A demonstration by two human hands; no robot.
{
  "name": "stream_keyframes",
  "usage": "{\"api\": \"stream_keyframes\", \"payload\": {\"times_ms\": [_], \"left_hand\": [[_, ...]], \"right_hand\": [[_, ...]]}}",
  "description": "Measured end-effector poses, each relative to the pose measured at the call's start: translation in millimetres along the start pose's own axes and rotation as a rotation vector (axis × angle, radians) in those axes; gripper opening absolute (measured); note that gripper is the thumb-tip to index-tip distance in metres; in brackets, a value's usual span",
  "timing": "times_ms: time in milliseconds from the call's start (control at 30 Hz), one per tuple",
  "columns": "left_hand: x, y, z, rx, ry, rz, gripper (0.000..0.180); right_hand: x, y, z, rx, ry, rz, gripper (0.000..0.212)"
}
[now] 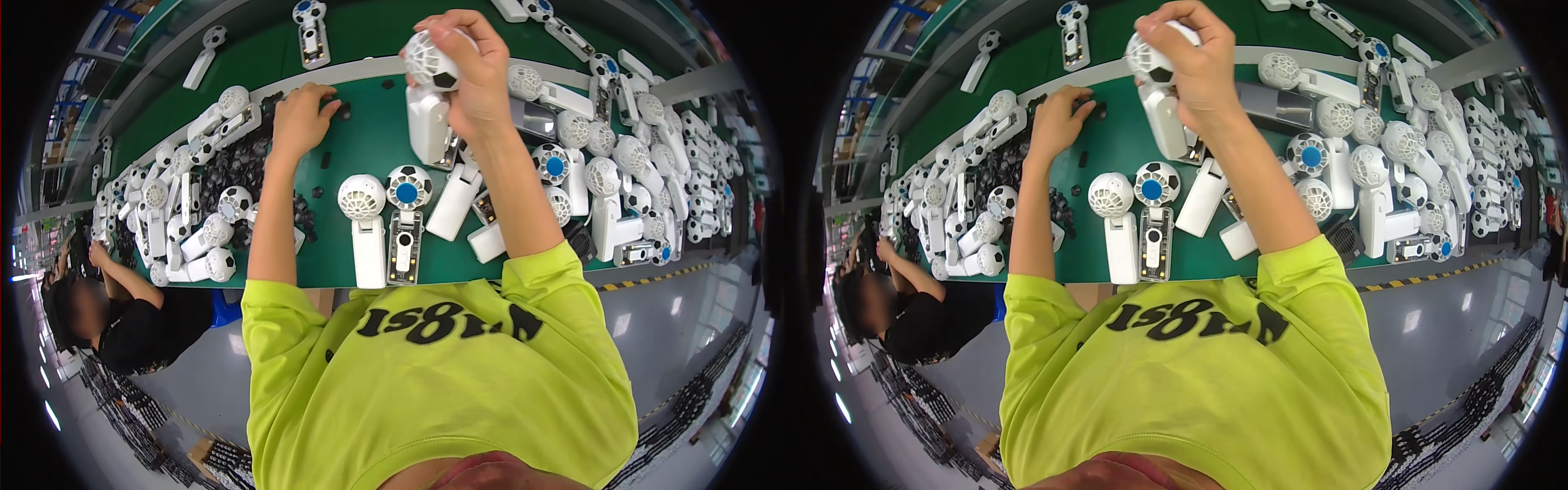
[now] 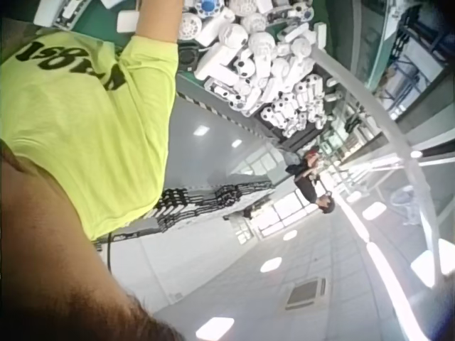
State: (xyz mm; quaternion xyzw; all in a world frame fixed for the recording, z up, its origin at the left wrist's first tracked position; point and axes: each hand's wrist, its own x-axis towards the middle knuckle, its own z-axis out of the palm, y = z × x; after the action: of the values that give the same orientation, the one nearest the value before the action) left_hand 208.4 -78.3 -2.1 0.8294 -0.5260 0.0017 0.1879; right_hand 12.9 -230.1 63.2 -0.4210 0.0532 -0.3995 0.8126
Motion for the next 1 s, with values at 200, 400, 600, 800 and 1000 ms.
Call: {"api": "stream_keyframes", "payload": {"times_ms": [200,400,600,800,1000], "left_hand": [[8.2,-4.1,11.3,-0.141,-0.106,-0.049,0.028],[7.5,-2.4,16.2,-0.382,-0.141,-0.185,0.025],[-19.1,15.5,-2.1,-0.151,-0.131,0.117,0.014],[-21.1,106.4,-65.3,-0.972,0.187,0.073,0.003],[-23.1,129.5,-77.3,-0.798,0.357,0.341,0.007]], "right_hand": [[8.3,3.8,-11.9,0.016,0.02,-0.01,0.013],[6.2,3.7,-10.4,-0.032,0.006,0.016,0.014],[2.6,4.7,-8.7,-0.056,-0.007,0.075,0.015],[3.2,5.6,-9.3,-0.052,-0.381,-0.247,0.027],[0.8,0.4,-6.4,-0.105,-0.448,-0.319,0.034]]}}
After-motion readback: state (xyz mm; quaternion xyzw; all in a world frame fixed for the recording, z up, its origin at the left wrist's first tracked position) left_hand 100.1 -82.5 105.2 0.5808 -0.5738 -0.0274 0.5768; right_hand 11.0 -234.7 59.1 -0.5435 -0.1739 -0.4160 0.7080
